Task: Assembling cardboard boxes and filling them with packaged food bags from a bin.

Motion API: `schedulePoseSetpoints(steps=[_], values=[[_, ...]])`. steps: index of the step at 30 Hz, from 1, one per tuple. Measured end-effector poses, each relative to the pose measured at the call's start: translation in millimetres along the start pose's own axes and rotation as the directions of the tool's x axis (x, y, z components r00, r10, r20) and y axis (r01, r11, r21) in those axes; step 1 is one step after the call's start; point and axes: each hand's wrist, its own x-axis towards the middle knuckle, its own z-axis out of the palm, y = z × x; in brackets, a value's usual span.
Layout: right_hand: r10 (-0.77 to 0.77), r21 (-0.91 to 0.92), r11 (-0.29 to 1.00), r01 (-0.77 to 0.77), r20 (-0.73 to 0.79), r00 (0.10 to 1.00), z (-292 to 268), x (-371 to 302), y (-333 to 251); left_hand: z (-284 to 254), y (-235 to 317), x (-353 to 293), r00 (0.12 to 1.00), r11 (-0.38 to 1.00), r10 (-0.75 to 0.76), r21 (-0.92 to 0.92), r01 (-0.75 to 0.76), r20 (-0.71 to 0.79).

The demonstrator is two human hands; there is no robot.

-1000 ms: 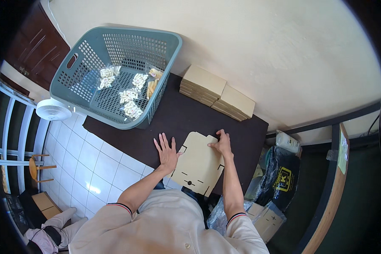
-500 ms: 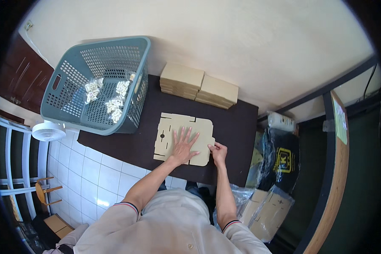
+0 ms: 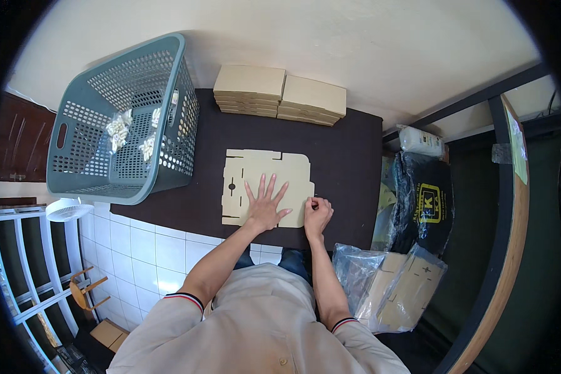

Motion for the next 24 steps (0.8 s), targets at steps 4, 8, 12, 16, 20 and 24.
schedulePoseSetpoints(steps=[4,8,12,16,20,24], values=[[0.009,0.027,1.0,-0.01,0.024,1.0,1.7,0.7,-1.0,-1.9,-0.8,1.5,1.0,1.0,-0.01,-0.019,0.01,0.02],[-0.002,0.065,0.998,0.003,-0.005,1.0,0.5,-1.3,-1.1,0.0,-2.5,1.4,1.0,1.0,-0.006,-0.019,0.006,0.027],[-0.041,-0.007,0.999,0.04,-0.023,0.999,2.5,-0.4,-2.3,-1.1,-3.1,0.7,1.0,0.999,-0.004,-0.041,0.005,0.029],[-0.07,-0.009,0.998,0.069,-0.047,0.996,8.6,10.7,-2.9,-5.0,-2.7,1.3,0.998,0.998,-0.011,-0.054,0.014,0.055],[-0.061,0.012,0.998,0.061,-0.012,0.998,17.9,38.7,-13.1,-6.0,-3.5,1.9,0.998,0.997,-0.009,-0.07,0.013,0.063],[-0.028,-0.009,1.0,0.028,0.006,1.0,24.9,63.7,-17.1,-7.9,-1.6,2.9,0.997,0.998,-0.006,-0.058,0.01,0.071]])
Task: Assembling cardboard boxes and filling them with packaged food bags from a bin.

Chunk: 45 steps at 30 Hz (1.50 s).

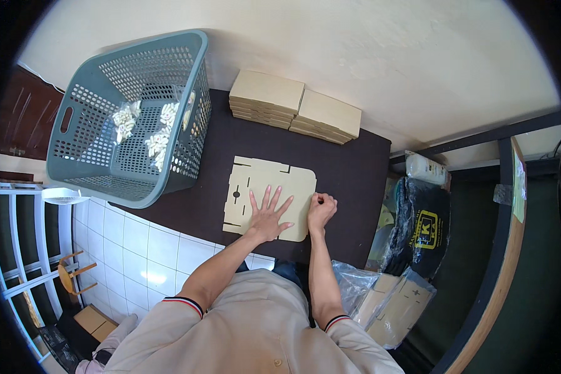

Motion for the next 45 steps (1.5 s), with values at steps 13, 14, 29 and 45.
schedulePoseSetpoints(steps=[13,14,29,45], values=[[0.398,0.152,0.898,-0.414,0.124,0.909,-41.7,-70.0,49.1,-37.3,-55.8,-26.4,0.741,0.743,-0.623,-0.486,0.46,-0.251],[0.395,0.163,0.896,-0.413,0.131,0.909,-41.3,-70.7,43.9,-41.8,-63.1,-23.0,0.725,0.691,-0.661,-0.534,0.486,-0.195],[0.324,0.436,0.619,-0.654,0.616,0.718,-57.8,-33.1,15.6,16.5,-101.3,-52.6,0.859,-0.134,-0.453,-0.971,0.199,0.239],[0.24,0.117,0.944,-0.309,0.401,0.884,-68.1,-61.1,-3.7,26.7,-58.7,-58.3,0.665,0.247,-0.742,-0.889,0.385,0.082]])
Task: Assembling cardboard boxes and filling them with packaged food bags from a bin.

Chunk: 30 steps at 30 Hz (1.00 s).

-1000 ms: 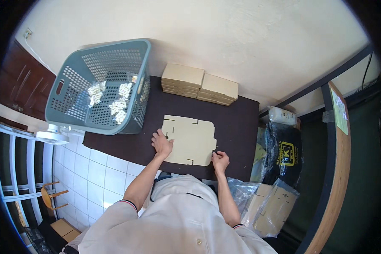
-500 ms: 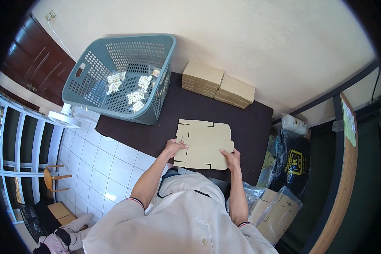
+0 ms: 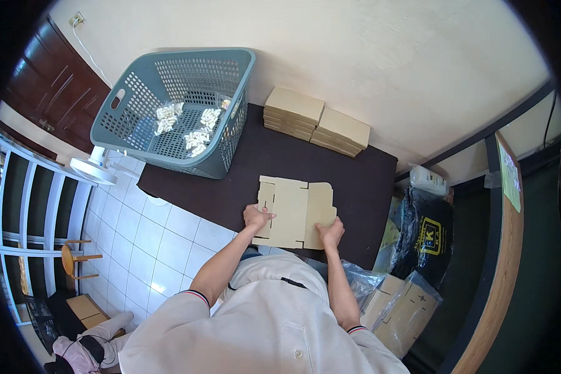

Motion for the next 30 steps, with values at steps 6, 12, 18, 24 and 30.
schedulePoseSetpoints(steps=[6,12,18,24,30], values=[[-0.197,-0.022,0.98,0.198,0.053,0.979,-3.3,-20.7,-28.4,10.2,15.4,-20.8,0.981,0.951,0.15,0.287,-0.111,-0.119],[0.014,0.268,0.962,-0.053,0.144,0.989,3.4,-11.2,-0.8,14.5,17.4,-26.2,0.955,0.935,0.251,0.297,-0.196,-0.16],[-0.118,0.192,0.978,0.077,0.216,0.969,21.1,-13.6,-0.7,30.1,63.0,-61.4,0.96,0.795,0.281,0.566,-0.219,-0.023],[0.084,0.595,0.65,-0.472,0.562,0.823,8.5,1.4,15.2,23.5,27.2,-44.3,0.64,0.231,0.673,0.717,-0.658,0.371],[0.073,0.635,0.522,-0.57,0.632,0.772,-2.1,7.8,18.2,36.7,-0.2,-31.2,0.538,0.025,0.549,0.631,-0.776,0.64]])
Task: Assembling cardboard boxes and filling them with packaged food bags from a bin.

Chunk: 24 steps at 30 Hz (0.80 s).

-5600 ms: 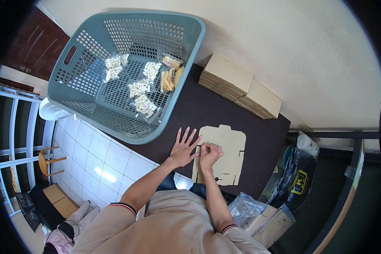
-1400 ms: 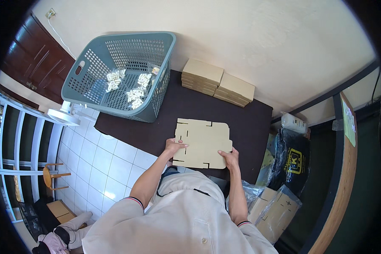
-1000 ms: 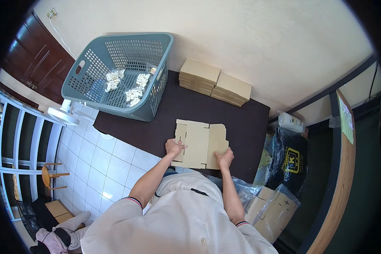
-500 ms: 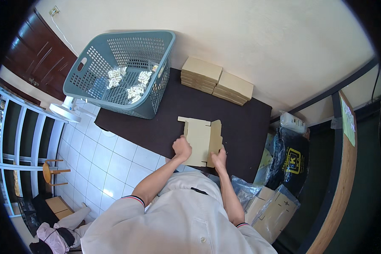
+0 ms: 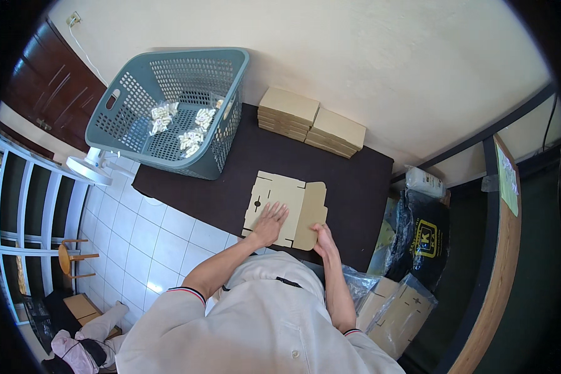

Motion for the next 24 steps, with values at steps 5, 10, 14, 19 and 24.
schedulePoseSetpoints(steps=[5,10,14,19,24], values=[[-0.129,-0.277,0.953,0.125,0.005,0.992,35.6,-3.8,1.9,-3.7,8.9,-0.4,0.998,0.997,-0.037,0.072,0.033,0.059],[-0.224,-0.728,0.662,0.18,0.038,0.974,95.0,-17.0,-11.8,-5.8,6.9,0.1,0.992,0.989,-0.092,0.125,0.082,0.084],[-0.28,-0.797,0.573,0.19,0.028,0.96,82.7,-4.4,-0.6,-0.2,0.7,-5.5,0.998,0.998,-0.051,0.043,0.05,0.029],[-0.38,-0.484,0.814,0.322,-0.024,0.925,24.1,8.1,5.7,-59.6,-24.9,-16.9,0.824,0.711,-0.561,-0.558,0.428,-0.084],[-0.059,-0.257,0.965,0.042,-0.059,0.997,3.6,-0.6,-9.7,-16.6,-81.7,-10.2,0.587,0.449,-0.809,-0.693,0.564,-0.046]])
